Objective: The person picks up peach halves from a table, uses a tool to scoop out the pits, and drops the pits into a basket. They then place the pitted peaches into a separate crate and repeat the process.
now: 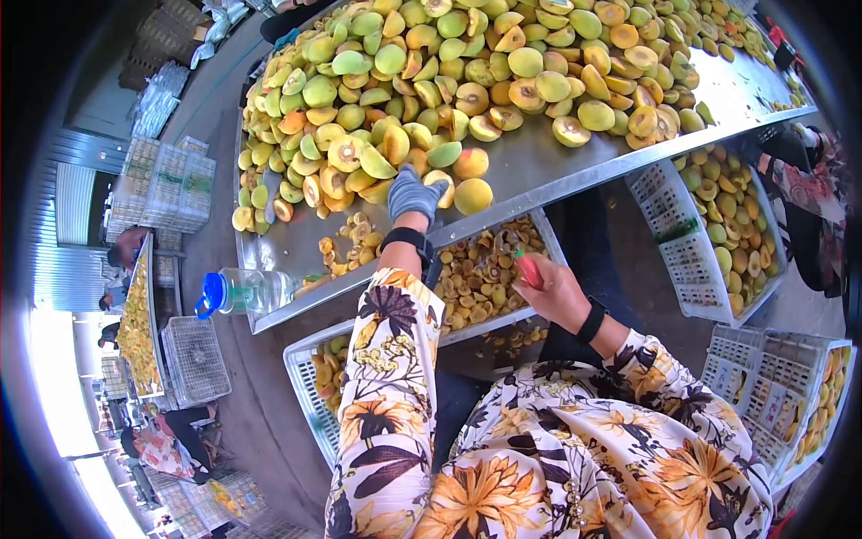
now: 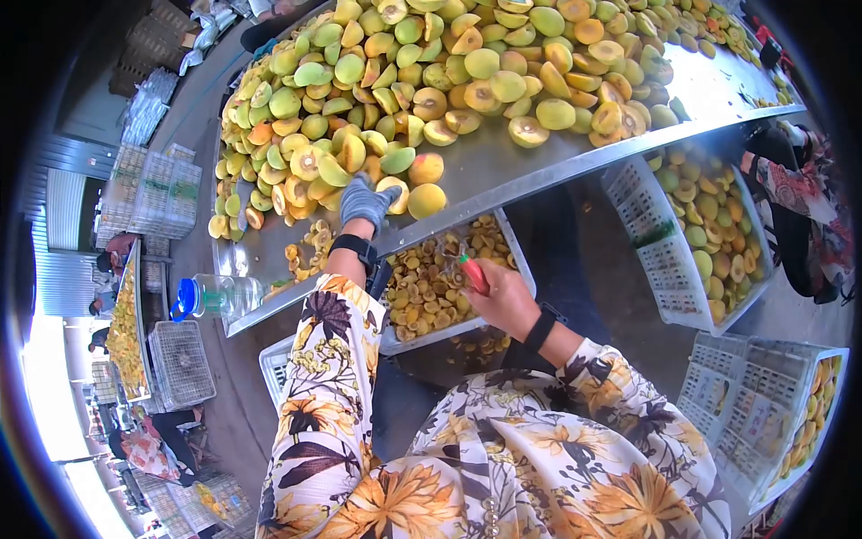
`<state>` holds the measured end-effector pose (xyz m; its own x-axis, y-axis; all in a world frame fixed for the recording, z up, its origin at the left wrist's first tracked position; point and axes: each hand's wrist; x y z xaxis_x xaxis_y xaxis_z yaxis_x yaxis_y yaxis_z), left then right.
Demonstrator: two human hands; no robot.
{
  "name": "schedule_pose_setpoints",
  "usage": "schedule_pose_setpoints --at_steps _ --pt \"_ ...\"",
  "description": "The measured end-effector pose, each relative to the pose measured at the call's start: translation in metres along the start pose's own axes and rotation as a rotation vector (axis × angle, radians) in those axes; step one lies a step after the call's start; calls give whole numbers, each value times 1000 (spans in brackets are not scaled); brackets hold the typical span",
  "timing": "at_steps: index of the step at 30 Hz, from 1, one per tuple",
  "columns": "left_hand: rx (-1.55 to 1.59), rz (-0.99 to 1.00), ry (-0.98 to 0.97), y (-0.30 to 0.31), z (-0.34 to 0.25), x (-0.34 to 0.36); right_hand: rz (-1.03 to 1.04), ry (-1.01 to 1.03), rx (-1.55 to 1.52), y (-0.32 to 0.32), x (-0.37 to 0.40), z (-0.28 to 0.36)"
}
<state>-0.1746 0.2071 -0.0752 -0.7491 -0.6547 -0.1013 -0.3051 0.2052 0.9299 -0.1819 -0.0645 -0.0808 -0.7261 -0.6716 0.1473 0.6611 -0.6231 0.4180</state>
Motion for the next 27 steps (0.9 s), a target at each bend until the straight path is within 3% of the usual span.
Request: schedule_pose_setpoints --at_steps 2,3,4,8,12,13,18,20,22,24,27 --pt "357 58 102 -19 26 -10 -10 41 3 0 -6 14" --pt "540 19 198 3 6 7 -36 52 -24 0 -8 22" --pt "540 17 193 19 -7 20 -60 62 -53 0 -11 29" --pt "1363 -93 154 49 -11 72 55 70 -85 -8 -13 56" --pt "1745 -21 440 49 -13 120 137 104 -2 -34 -4 56" --pt "1860 89 471 54 -12 131 145 99 1 -36 -1 55" --pt "1925 9 370 31 3 160 193 139 47 -38 17 42" --pt "1811 -145 327 16 6 164 181 144 32 -36 22 45" --pt "1843 -166 293 1 8 166 167 145 17 -34 26 46" --pt "1607 -296 211 4 -6 169 191 147 33 -35 28 45" --pt "1534 -312 89 14 -18 175 161 119 37 -34 31 44"
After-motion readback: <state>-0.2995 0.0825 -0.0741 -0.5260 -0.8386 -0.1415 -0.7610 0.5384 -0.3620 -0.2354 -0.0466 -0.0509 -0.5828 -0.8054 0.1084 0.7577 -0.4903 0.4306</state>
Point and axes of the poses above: each hand's wrist, its own x-axis away from the middle knuckle, its own y-axis out of the back of the hand, z = x × y, and after that the axes turned 8 degrees about -y, right-handed
